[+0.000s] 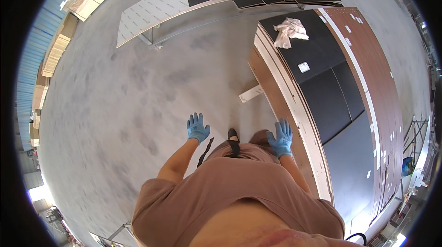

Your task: The person wipes the surfaces of large flat panels with a cloth, flipping each panel to clean both sides. The person handles black, brown, and white panels one at a time, placing them back in a stack after wiping.

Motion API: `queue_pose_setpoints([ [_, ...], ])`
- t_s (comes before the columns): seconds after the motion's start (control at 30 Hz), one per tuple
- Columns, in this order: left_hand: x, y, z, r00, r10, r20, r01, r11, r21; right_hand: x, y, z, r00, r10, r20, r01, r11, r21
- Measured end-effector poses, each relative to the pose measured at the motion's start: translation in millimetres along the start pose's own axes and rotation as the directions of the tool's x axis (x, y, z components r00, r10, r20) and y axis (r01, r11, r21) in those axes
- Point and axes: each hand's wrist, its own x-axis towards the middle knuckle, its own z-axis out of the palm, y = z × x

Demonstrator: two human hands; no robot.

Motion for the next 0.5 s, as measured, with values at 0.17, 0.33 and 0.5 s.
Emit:
queue_pose_setpoints([
  [0.17, 110, -19, -44, 0.991, -0.005, -0.136, -0.008, 0.996, -0.091, 119, -66, 32, 0.991, -0.034, 0.126, 0.03, 0.999, 0.039],
  [0.33, 211, -43, -59, 0.984, 0.045, -0.173, -0.083, 0.972, -0.218, 278, -105, 106, 0.984, -0.086, 0.156, 0.08, 0.996, 0.046],
  [0.5, 300, -109, -72, 0.991, -0.113, 0.073, 0.132, 0.915, -0.382, 522, -166, 226, 0.966, -0.188, 0.176, 0.178, 0.981, 0.073],
])
